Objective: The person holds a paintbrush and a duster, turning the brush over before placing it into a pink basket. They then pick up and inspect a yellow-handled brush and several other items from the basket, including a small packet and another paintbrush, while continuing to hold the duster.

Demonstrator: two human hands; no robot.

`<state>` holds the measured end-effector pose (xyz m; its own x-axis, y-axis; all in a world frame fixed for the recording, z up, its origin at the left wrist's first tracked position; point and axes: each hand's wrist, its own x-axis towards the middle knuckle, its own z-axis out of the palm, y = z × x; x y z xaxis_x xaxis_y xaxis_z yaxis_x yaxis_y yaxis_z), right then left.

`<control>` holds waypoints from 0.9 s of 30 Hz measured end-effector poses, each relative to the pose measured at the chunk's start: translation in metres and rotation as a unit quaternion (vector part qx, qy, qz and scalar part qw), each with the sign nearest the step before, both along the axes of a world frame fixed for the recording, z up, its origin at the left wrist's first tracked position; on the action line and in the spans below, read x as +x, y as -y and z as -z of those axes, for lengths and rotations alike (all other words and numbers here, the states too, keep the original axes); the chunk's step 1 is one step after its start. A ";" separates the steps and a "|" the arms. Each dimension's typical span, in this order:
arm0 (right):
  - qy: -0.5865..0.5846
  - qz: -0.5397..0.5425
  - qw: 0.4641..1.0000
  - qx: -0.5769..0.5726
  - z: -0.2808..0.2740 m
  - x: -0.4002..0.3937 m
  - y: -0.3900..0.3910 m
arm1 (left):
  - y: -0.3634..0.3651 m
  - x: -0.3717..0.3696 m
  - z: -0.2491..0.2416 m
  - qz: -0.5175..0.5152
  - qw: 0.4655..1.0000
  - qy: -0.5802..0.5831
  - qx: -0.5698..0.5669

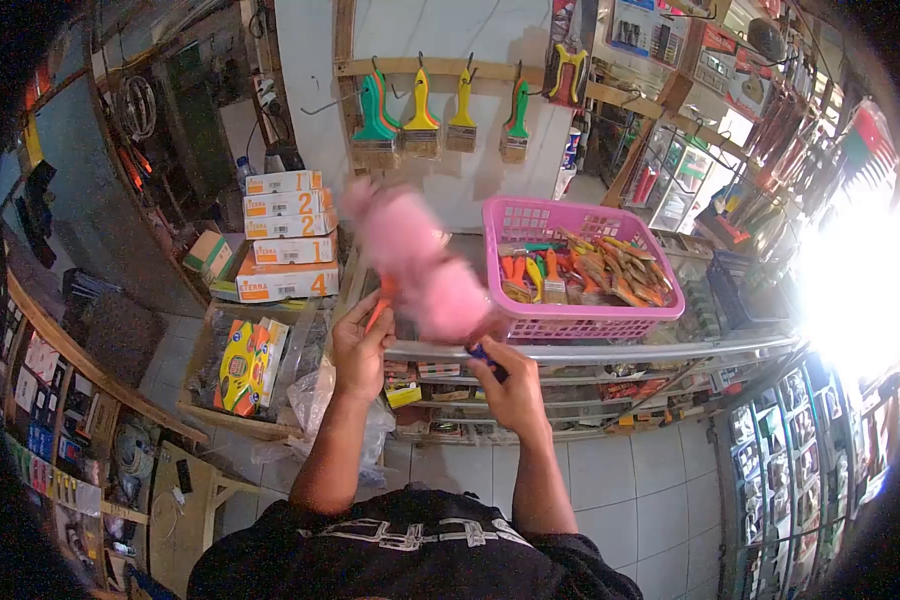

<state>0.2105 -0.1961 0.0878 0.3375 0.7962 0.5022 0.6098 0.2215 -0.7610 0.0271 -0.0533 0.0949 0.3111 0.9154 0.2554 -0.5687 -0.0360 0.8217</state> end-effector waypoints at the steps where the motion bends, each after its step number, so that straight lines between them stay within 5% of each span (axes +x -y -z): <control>1: 0.031 -0.022 0.999 0.002 -0.002 0.000 0.001 | 0.000 0.001 0.003 -0.011 1.000 0.005 0.019; 5: -0.112 0.060 0.992 -0.015 -0.002 -0.006 -0.002 | 0.000 -0.001 0.002 -0.027 0.999 -0.028 0.020; 9: 0.045 -0.026 0.999 -0.012 -0.009 0.002 0.000 | 0.001 -0.002 0.011 -0.043 0.998 -0.036 0.029; 12: -0.097 0.040 0.994 -0.038 -0.011 -0.010 -0.006 | 0.006 -0.006 0.002 -0.034 0.998 -0.043 0.034; 15: 0.027 -0.029 0.998 -0.040 -0.024 -0.007 -0.003 | 0.004 -0.006 0.009 -0.033 0.998 -0.014 0.044; 18: -0.103 0.047 0.994 -0.006 -0.013 -0.006 -0.015 | 0.005 -0.011 -0.001 -0.041 0.997 -0.056 0.029; 22: -0.019 -0.041 0.998 -0.035 -0.020 -0.002 -0.010 | 0.000 -0.010 0.010 -0.063 0.996 -0.049 0.028; 27: -0.102 0.024 0.994 -0.001 -0.009 -0.005 -0.023 | 0.000 -0.013 0.001 -0.020 0.999 -0.040 0.021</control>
